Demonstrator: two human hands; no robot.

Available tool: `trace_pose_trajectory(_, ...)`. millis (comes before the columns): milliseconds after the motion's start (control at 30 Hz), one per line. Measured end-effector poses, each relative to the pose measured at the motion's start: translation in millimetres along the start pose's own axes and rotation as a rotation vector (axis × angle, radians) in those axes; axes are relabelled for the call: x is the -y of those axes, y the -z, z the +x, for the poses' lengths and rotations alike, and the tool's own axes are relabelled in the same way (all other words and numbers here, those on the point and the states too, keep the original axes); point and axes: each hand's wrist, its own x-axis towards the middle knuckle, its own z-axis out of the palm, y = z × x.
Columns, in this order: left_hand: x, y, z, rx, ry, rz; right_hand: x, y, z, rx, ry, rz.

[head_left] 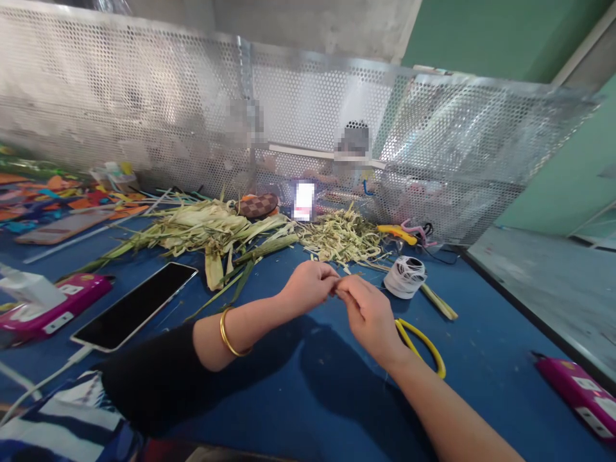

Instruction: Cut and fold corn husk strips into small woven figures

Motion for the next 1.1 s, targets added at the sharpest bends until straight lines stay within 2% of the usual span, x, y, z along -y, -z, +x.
trace_pose_trajectory(67, -1.2, 5.5, 0.2, 0.037, -0.085, 0.213, -0.8, 5.4, 1.8, 0.053, 0.009, -0.034)
trace_pose_trajectory(133, -1.9, 12.1, 0.1, 0.169, -0.100, 0.277, -3.2, 12.9, 5.3, 0.088, -0.041, -0.030)
trace_pose_trajectory(267, -2.2, 22.1, -2.2, 0.538, -0.015, -0.007, -11.7, 24.9, 13.2, 0.106, -0.252, 0.128)
trace_pose_trajectory(333, -2.3, 24.0, -2.9, 0.614, 0.013, -0.201, -16.2, 25.0, 15.2, 0.119, -0.394, 0.316)
trace_pose_trajectory(400, -2.2, 23.9, -2.1, 0.596, 0.059, -0.374, -19.6, 20.8, 15.2, 0.130, -0.519, 0.505)
trace_pose_trajectory(500, -0.4, 20.5, 2.2, 0.427, 0.142, -0.546, -21.1, 11.9, 12.6, 0.129, -0.581, 0.554)
trace_pose_trajectory(567, 2.0, 17.5, 5.7, 0.287, 0.188, -0.593, -18.9, 8.0, 10.2, 0.132, -0.529, 0.435)
trace_pose_trajectory(667, 6.0, 13.6, 8.9, 0.182, 0.247, -0.614, -12.1, 6.8, 7.8, 0.079, -0.363, 0.218)
trace_pose_trajectory(733, 8.4, 11.4, 9.0, 0.159, 0.276, -0.629, -7.4, 7.5, 7.3, -0.005, -0.226, 0.143)
trace_pose_trajectory(800, 10.2, 8.7, 8.1, 0.161, 0.291, -0.642, -4.1, 7.5, 7.2, -0.052, -0.143, 0.179)
trace_pose_trajectory(933, 11.8, 0.6, 5.5, 0.206, 0.294, -0.670, -2.3, 3.9, 7.0, 0.050, -0.229, 0.435)
trace_pose_trajectory(1100, 11.8, -7.7, 3.2, 0.125, 0.292, -0.621, -3.5, -0.7, 6.6, 0.085, -0.270, 0.450)
